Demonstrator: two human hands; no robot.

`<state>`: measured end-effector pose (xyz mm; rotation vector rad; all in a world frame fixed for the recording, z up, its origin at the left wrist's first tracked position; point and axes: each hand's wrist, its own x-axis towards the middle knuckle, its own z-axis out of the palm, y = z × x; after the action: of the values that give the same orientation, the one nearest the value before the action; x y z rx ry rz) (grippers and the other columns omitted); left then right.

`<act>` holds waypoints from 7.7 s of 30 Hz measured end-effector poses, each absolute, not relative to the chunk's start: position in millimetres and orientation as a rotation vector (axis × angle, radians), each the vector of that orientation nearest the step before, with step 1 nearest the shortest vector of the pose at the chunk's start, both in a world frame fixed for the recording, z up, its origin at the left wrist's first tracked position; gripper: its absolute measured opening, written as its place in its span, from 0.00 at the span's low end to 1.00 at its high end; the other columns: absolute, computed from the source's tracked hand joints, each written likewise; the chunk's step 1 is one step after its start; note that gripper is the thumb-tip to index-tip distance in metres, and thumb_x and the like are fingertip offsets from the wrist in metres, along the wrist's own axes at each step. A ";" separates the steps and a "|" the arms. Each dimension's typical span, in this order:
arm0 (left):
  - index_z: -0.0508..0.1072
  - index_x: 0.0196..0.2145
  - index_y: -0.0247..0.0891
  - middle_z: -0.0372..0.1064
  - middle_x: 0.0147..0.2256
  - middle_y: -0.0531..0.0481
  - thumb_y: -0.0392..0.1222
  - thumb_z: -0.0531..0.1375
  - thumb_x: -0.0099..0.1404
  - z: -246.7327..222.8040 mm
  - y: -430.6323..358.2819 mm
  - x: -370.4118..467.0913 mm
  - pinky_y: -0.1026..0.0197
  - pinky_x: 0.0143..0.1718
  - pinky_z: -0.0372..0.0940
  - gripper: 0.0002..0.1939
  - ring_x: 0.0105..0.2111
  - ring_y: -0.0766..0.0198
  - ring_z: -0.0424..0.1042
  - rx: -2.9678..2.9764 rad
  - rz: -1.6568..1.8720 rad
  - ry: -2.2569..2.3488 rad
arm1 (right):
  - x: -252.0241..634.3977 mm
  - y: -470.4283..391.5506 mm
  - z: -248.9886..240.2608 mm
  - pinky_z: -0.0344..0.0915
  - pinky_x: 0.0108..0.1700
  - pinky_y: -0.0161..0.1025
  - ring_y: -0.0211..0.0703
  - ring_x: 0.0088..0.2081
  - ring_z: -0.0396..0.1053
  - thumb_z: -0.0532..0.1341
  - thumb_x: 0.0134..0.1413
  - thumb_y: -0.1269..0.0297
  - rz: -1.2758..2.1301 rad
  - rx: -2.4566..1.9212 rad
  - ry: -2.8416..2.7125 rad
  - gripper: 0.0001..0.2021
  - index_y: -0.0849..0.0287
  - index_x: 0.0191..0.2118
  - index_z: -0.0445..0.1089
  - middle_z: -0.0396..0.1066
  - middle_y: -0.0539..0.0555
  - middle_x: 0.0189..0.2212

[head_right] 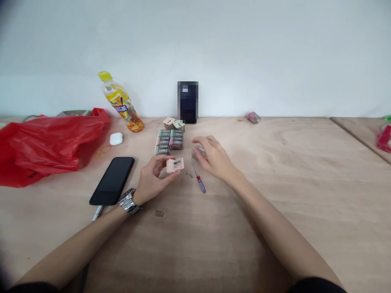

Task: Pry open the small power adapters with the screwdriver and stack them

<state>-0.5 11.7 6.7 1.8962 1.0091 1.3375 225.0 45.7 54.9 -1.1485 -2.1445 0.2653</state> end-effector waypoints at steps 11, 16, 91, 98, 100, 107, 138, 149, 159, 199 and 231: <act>0.65 0.49 0.38 0.69 0.49 0.41 0.44 0.66 0.60 1.2 13.9 -4.1 0.51 0.53 0.70 0.22 0.47 0.58 0.74 1.896 1.277 1.093 | 204.4 183.6 55.2 0.64 0.46 0.55 0.63 0.51 0.66 0.42 0.67 0.55 -0.322 -1.533 -2.528 0.28 0.66 0.67 0.45 0.56 0.68 0.64; 0.65 0.50 0.37 0.69 0.49 0.41 0.44 0.66 0.60 1.5 13.7 -4.7 0.51 0.53 0.70 0.22 0.47 0.58 0.74 1.927 1.253 1.096 | 207.5 207.7 65.9 0.65 0.43 0.57 0.65 0.49 0.68 0.42 0.66 0.55 -0.247 -1.680 -2.419 0.29 0.66 0.67 0.43 0.55 0.70 0.64; 0.67 0.49 0.38 0.70 0.45 0.44 0.41 0.66 0.59 6.2 16.8 -1.0 0.53 0.48 0.71 0.21 0.43 0.59 0.74 2.041 1.224 1.254 | 206.5 -19.4 9.5 0.75 0.31 0.39 0.41 0.30 0.78 0.60 0.60 0.65 1.254 -0.867 -1.216 0.04 0.56 0.38 0.62 0.78 0.52 0.33; 0.67 0.49 0.38 0.70 0.44 0.45 0.40 0.66 0.59 8.3 16.3 -0.9 0.55 0.46 0.71 0.21 0.42 0.61 0.74 2.103 1.212 1.282 | 210.5 -18.8 13.7 0.72 0.29 0.39 0.42 0.29 0.77 0.59 0.60 0.67 1.201 -0.827 -1.183 0.03 0.56 0.39 0.62 0.78 0.52 0.32; 0.66 0.48 0.38 0.70 0.44 0.45 0.39 0.66 0.59 9.0 15.8 -1.1 0.55 0.46 0.71 0.20 0.41 0.61 0.73 2.159 1.201 1.287 | 212.5 -15.6 18.8 0.72 0.28 0.39 0.42 0.28 0.77 0.59 0.60 0.67 1.189 -0.814 -1.146 0.04 0.55 0.38 0.62 0.78 0.51 0.32; 0.65 0.49 0.39 0.70 0.43 0.45 0.38 0.64 0.61 8.6 12.1 0.0 0.55 0.46 0.70 0.19 0.43 0.60 0.72 2.389 1.168 1.185 | 214.6 -3.4 32.9 0.72 0.30 0.36 0.40 0.30 0.77 0.61 0.57 0.61 1.221 -0.871 -0.979 0.08 0.51 0.37 0.59 0.77 0.47 0.31; 0.64 0.50 0.39 0.71 0.44 0.44 0.39 0.63 0.63 7.3 10.1 0.7 0.54 0.47 0.70 0.19 0.45 0.59 0.72 2.468 1.139 1.104 | 209.1 -0.2 17.4 0.75 0.39 0.34 0.36 0.34 0.77 0.62 0.58 0.60 1.325 -0.888 -0.863 0.09 0.52 0.36 0.60 0.77 0.47 0.32; 0.64 0.50 0.39 0.71 0.44 0.45 0.40 0.63 0.63 8.6 9.7 1.0 0.55 0.46 0.70 0.18 0.45 0.59 0.73 2.466 1.137 1.116 | 211.3 1.0 12.4 0.75 0.42 0.34 0.36 0.36 0.77 0.62 0.59 0.58 1.320 -0.885 -0.890 0.09 0.52 0.37 0.61 0.77 0.48 0.34; 0.64 0.50 0.38 0.71 0.44 0.45 0.40 0.63 0.63 7.9 9.6 1.2 0.55 0.47 0.70 0.19 0.44 0.60 0.73 2.454 1.140 1.114 | 211.1 1.5 13.8 0.74 0.39 0.33 0.35 0.34 0.77 0.62 0.58 0.59 1.322 -0.877 -0.868 0.09 0.52 0.37 0.60 0.77 0.47 0.33; 0.64 0.49 0.37 0.71 0.44 0.46 0.39 0.65 0.61 5.3 10.9 -2.2 0.58 0.46 0.70 0.20 0.44 0.60 0.73 2.420 1.063 1.152 | 195.5 19.2 31.6 0.61 0.26 0.35 0.37 0.24 0.66 0.61 0.60 0.63 0.500 -0.993 -1.903 0.07 0.58 0.32 0.64 0.67 0.49 0.24; 0.64 0.49 0.38 0.72 0.42 0.46 0.41 0.65 0.61 6.4 13.1 -1.6 0.57 0.43 0.70 0.21 0.42 0.60 0.74 2.352 1.069 1.126 | 198.2 24.5 45.4 0.66 0.27 0.34 0.36 0.27 0.71 0.63 0.56 0.63 0.773 -0.999 -1.823 0.11 0.60 0.44 0.66 0.73 0.53 0.33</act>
<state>-1.6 13.1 6.4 2.3518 1.1258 1.0688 198.2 24.5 45.4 -0.9986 -1.8227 0.7728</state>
